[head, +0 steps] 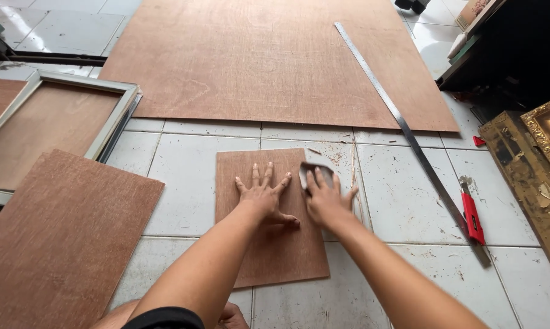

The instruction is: Cutting a piece of plywood with a utility knife and then sanding the edges smooth with sandpaper.

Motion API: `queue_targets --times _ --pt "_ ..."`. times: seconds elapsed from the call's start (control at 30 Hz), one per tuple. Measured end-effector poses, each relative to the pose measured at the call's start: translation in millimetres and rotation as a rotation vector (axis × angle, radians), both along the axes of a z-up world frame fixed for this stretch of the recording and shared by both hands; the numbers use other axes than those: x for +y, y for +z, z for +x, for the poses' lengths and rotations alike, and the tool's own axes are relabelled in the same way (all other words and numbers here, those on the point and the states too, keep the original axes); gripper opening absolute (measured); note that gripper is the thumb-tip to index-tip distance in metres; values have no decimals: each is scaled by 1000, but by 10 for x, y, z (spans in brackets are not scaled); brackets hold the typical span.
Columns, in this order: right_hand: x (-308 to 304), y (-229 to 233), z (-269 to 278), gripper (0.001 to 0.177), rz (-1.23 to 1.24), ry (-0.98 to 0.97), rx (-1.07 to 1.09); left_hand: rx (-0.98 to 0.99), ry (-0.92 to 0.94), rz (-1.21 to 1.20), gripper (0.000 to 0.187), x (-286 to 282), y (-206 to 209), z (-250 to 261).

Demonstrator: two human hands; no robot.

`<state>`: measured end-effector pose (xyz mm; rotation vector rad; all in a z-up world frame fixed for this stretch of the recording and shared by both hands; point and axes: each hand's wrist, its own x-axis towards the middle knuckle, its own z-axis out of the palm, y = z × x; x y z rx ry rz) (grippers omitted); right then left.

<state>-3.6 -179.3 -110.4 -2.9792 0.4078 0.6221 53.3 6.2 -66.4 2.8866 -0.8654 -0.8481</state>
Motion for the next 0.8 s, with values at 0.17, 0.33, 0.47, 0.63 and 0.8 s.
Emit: queue_targets --times 0.17,0.33,0.47,0.63,0.8 --pt "367 354 -1178 77 -2 66 151 -25 -15 20 141 -47 -208 92" --pt "298 139 -797 75 14 27 110 -57 -65 69 145 -61 -262 126" --pt "-109 -109 16 65 91 20 4 -29 -63 35 131 -50 -84 66" --pt "-91 -144 226 66 62 22 -15 0 -51 33 132 -34 86 10" --pt "270 293 -643 64 102 -68 51 24 -9 21 150 -31 18 70"
